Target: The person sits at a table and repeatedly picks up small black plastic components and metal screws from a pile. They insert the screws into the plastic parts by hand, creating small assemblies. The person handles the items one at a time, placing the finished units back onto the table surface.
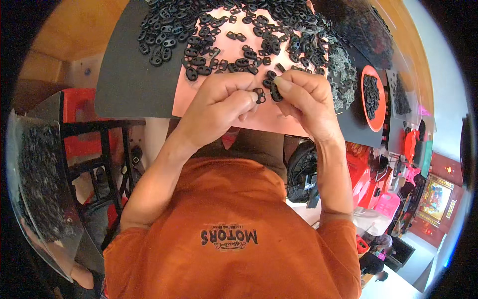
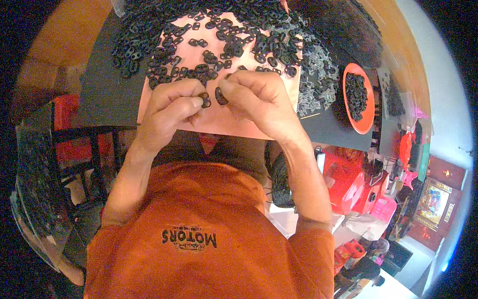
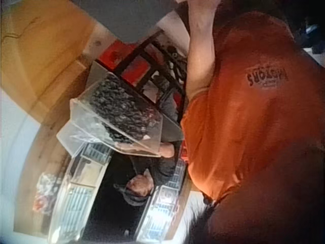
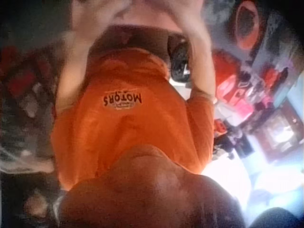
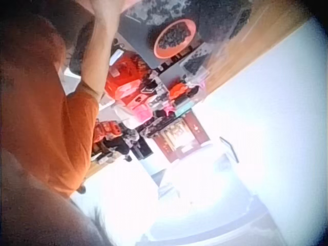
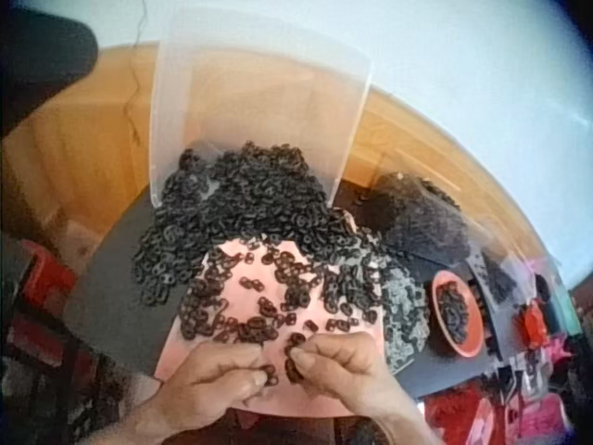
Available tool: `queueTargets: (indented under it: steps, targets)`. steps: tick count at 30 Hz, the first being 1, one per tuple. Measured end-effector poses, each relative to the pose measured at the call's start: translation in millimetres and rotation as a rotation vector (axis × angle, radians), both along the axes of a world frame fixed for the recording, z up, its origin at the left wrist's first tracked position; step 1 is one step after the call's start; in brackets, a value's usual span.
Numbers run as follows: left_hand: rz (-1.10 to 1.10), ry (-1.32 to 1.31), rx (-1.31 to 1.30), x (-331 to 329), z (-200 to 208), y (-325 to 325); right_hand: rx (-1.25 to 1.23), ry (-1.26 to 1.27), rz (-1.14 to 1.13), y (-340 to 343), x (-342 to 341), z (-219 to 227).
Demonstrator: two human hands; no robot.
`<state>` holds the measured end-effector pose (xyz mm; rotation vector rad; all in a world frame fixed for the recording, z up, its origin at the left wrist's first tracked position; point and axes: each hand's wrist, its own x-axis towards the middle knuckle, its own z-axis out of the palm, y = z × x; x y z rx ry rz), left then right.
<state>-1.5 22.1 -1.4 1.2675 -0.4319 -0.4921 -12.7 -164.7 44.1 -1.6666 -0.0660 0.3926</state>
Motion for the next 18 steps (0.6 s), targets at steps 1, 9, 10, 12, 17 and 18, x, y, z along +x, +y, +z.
queueTargets:
  steps: [1, 9, 10, 12, 17, 18]
  targets:
    - [-0.008, -0.019, 0.015, 0.7, -0.3, 0.1, 0.004, 0.005, 0.0, -1.4, 0.0, 0.1]
    - [-0.044, -0.027, 0.068, 2.5, -1.5, 2.5, -0.078, -0.031, 0.01, 2.0, -0.8, 2.7]
    - [-0.04, -0.029, 0.074, 2.5, -2.0, 2.5, -0.09, -0.033, 0.013, 2.0, -0.8, 2.8]
    - [-0.046, -0.036, 0.084, 2.6, -1.7, 2.2, -0.125, -0.064, 0.013, 4.1, -1.6, 2.5]
    - [-0.045, 0.02, 0.095, 2.7, -2.9, 3.0, -0.185, -0.088, 0.018, 10.1, -1.8, 0.7]
    - [-0.048, 0.026, 0.092, 3.1, -0.1, 2.5, -0.189, -0.099, 0.026, 9.3, -2.2, 1.4]
